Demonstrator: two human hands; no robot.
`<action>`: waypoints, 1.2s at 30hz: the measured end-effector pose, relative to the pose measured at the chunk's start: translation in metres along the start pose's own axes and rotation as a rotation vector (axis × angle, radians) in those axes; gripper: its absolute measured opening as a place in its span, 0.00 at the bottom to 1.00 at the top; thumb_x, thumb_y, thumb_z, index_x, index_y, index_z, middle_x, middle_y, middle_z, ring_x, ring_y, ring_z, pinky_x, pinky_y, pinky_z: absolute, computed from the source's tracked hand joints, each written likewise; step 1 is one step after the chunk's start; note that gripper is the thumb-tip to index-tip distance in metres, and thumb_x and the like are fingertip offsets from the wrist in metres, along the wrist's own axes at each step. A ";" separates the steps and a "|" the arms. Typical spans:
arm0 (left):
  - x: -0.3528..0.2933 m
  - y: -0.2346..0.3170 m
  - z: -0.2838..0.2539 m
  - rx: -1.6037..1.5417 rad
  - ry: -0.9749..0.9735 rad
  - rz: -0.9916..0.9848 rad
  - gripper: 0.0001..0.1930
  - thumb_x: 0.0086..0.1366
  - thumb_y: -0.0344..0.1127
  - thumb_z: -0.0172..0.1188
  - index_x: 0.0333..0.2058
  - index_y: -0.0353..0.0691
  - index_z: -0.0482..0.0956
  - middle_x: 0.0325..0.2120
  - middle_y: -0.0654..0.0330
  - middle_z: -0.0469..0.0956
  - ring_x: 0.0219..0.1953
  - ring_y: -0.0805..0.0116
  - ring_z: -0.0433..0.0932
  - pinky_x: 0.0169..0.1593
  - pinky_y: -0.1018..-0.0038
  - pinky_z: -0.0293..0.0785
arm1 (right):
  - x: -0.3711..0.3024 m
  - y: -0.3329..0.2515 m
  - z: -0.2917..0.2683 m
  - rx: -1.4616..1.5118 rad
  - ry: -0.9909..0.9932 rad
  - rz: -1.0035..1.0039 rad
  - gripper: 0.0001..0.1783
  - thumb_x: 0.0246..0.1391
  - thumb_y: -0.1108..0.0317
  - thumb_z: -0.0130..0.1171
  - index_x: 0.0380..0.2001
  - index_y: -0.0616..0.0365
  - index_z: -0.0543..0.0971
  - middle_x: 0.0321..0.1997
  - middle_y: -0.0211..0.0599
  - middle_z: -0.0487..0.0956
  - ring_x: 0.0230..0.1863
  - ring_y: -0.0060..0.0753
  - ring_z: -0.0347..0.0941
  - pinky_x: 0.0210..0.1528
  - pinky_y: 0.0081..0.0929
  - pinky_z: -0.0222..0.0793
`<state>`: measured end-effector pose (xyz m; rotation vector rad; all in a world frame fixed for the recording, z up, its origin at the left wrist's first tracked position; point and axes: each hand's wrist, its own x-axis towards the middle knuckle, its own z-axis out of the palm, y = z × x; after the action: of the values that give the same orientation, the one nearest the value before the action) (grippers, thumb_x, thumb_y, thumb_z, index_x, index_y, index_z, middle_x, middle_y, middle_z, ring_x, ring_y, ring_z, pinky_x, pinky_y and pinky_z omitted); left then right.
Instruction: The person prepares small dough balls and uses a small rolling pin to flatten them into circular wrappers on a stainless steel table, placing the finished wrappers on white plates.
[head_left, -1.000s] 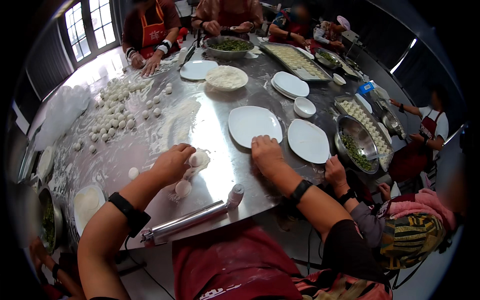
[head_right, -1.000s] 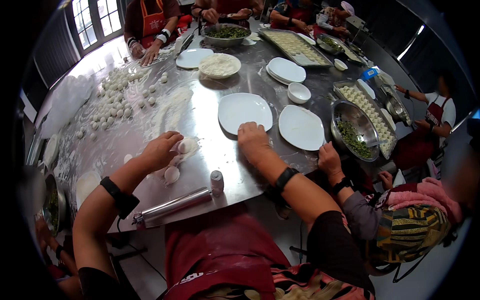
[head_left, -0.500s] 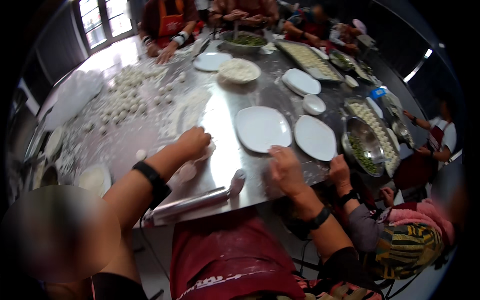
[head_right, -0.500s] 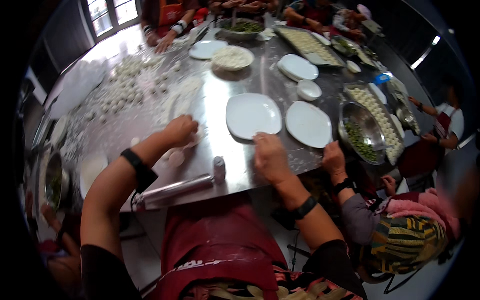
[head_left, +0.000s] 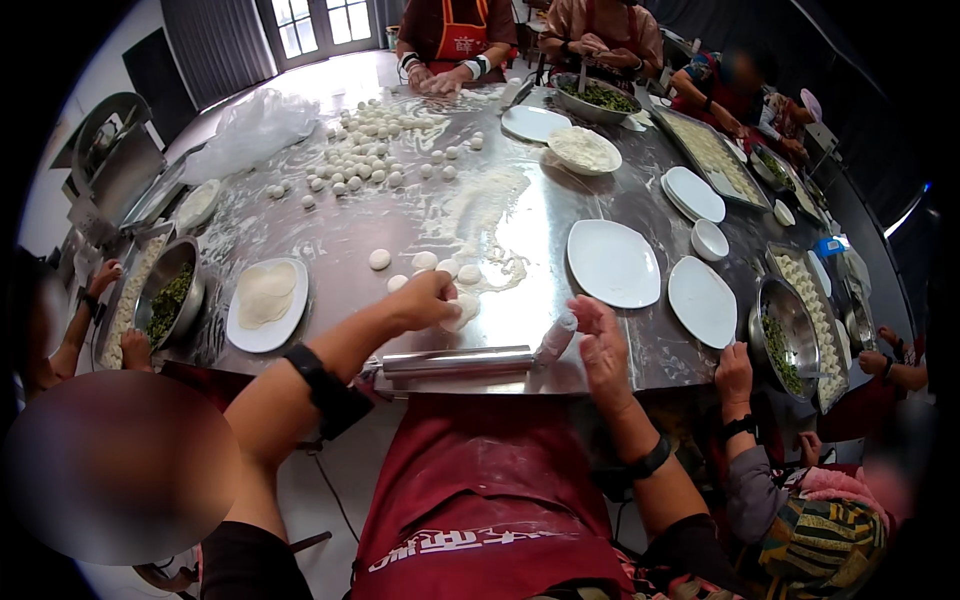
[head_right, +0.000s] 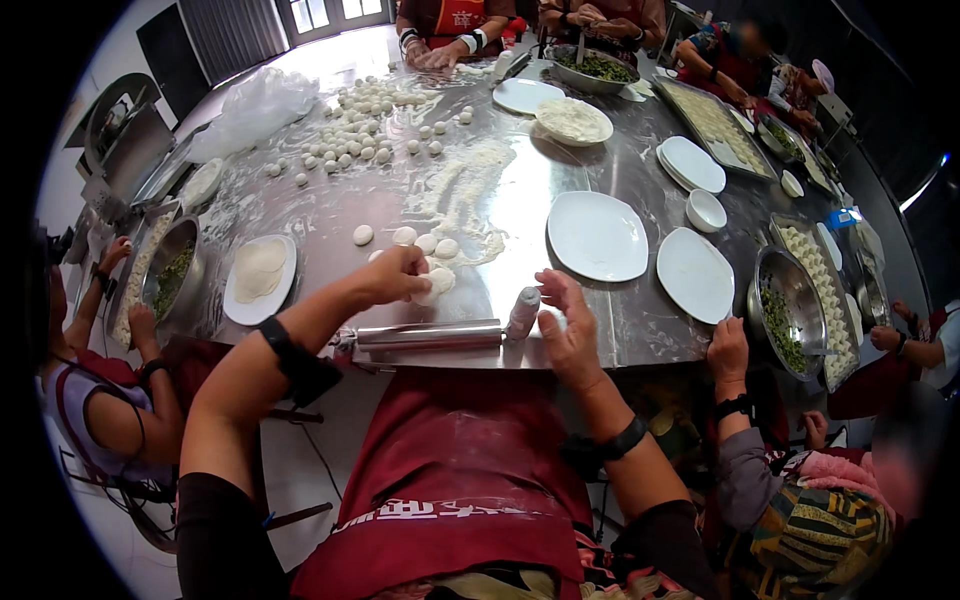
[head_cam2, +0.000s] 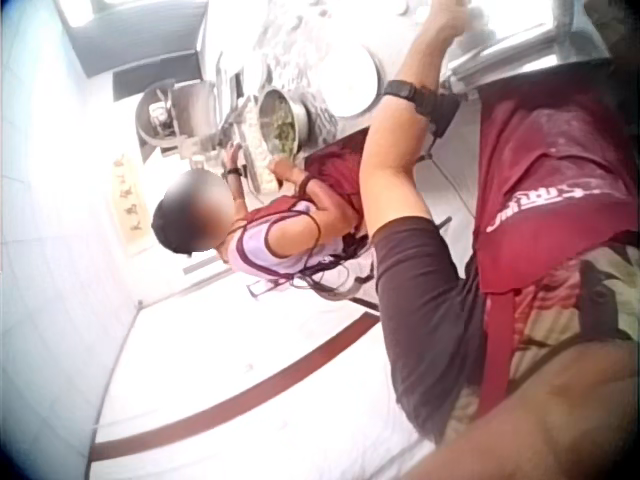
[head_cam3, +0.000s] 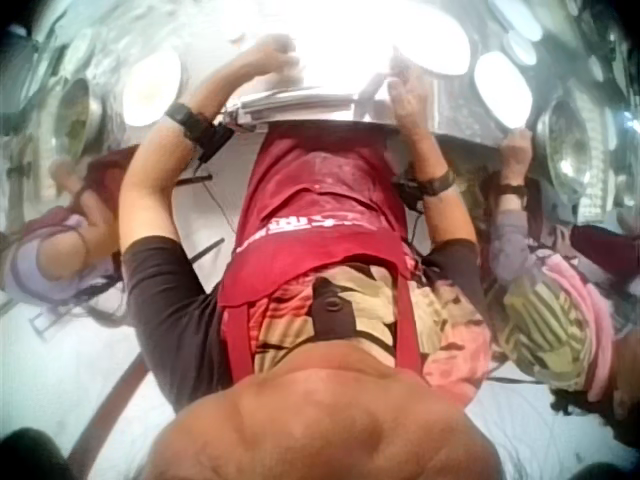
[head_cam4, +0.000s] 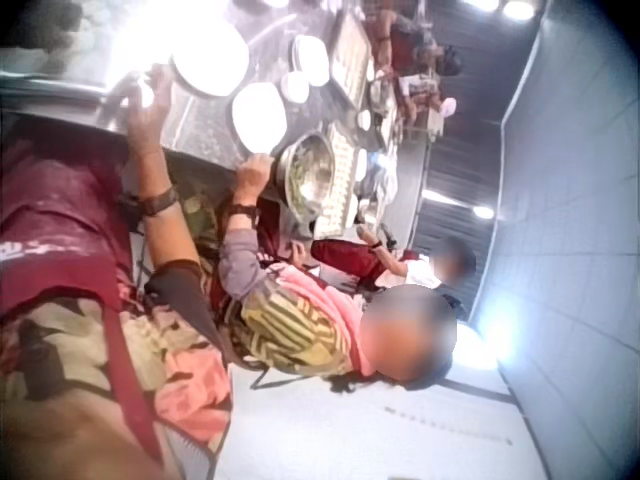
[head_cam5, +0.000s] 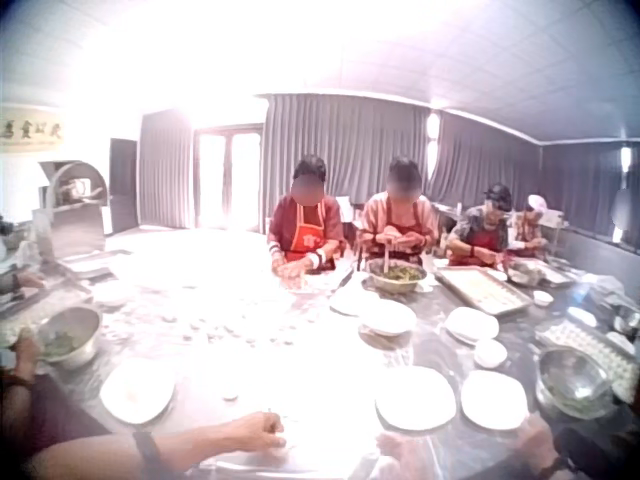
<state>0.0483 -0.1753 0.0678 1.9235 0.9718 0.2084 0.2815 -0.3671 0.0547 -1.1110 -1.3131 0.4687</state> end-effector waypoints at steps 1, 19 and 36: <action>0.003 -0.004 0.009 0.146 0.075 0.097 0.11 0.52 0.37 0.61 0.28 0.36 0.73 0.24 0.54 0.76 0.31 0.62 0.77 0.33 0.68 0.70 | -0.001 -0.001 0.010 0.057 -0.028 0.088 0.19 0.59 0.71 0.51 0.54 0.60 0.66 0.43 0.40 0.75 0.43 0.28 0.72 0.44 0.25 0.69; 0.106 0.043 0.059 0.100 0.109 0.266 0.12 0.51 0.39 0.60 0.27 0.36 0.72 0.25 0.50 0.76 0.30 0.56 0.75 0.36 0.65 0.70 | -0.018 0.011 0.028 0.175 -0.101 0.192 0.13 0.62 0.66 0.51 0.47 0.57 0.65 0.37 0.35 0.74 0.38 0.24 0.70 0.42 0.24 0.68; 0.077 0.022 0.041 0.038 0.266 0.208 0.12 0.56 0.37 0.61 0.30 0.37 0.69 0.23 0.60 0.71 0.28 0.72 0.68 0.31 0.73 0.67 | -0.017 0.016 0.027 0.253 -0.102 0.200 0.15 0.62 0.64 0.51 0.49 0.54 0.64 0.38 0.32 0.73 0.37 0.20 0.68 0.40 0.20 0.66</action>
<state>0.1323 -0.1544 0.0444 2.0674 0.9500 0.5830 0.2574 -0.3636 0.0296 -1.0193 -1.1967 0.8266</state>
